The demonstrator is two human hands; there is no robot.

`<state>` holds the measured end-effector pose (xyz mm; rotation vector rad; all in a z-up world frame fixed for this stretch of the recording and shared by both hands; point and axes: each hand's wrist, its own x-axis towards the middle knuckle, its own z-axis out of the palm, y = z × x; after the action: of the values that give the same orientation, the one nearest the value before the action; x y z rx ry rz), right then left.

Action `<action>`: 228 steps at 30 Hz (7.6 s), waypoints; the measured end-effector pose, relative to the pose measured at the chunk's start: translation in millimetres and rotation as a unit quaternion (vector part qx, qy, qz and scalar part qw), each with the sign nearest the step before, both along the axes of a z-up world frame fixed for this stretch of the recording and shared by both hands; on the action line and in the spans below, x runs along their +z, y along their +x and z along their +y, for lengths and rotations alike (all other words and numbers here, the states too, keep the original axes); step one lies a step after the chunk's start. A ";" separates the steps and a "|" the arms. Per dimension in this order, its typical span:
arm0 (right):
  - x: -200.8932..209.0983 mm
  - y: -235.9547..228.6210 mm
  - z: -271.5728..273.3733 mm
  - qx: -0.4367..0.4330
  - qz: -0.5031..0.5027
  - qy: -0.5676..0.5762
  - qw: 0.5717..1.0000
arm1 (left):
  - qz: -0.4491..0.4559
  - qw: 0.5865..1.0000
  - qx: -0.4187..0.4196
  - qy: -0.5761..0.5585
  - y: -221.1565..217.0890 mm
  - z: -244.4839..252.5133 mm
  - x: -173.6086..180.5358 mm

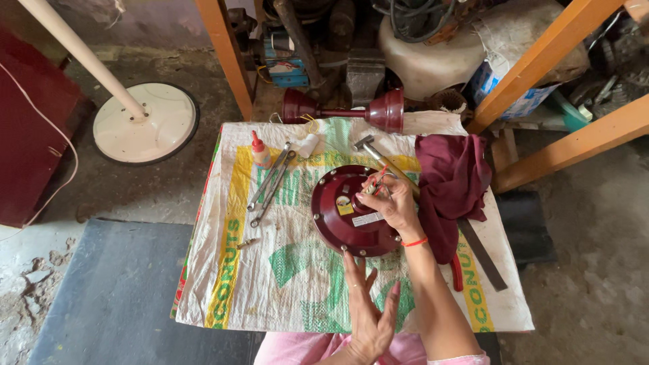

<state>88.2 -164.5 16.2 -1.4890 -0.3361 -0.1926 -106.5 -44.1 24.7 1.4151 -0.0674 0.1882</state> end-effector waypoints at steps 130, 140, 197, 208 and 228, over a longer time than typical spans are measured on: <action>-8.1 154.6 -93.9 -0.342 -0.053 -0.241 0.907 | -0.158 0.944 -0.029 0.289 173.9 51.7 37.1; -24.0 163.5 -74.6 -0.329 -0.050 -0.245 0.911 | -0.115 0.947 -0.039 0.297 176.1 53.7 36.2; -141.3 -194.3 -309.4 -0.525 0.232 0.233 0.785 | -0.167 0.950 -0.047 0.259 171.8 52.0 27.4; -197.9 -252.5 -186.2 -0.498 0.329 -0.047 0.801 | -0.175 0.950 -0.045 0.253 172.3 51.8 26.3; -237.9 -248.0 -115.1 -0.323 0.458 -0.341 0.755 | -0.151 0.949 -0.039 0.272 175.0 53.1 26.7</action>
<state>-159.7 -279.6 -221.7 -2.1768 1.0394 0.1619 68.4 9.0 51.4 1.9200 -0.4575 0.3374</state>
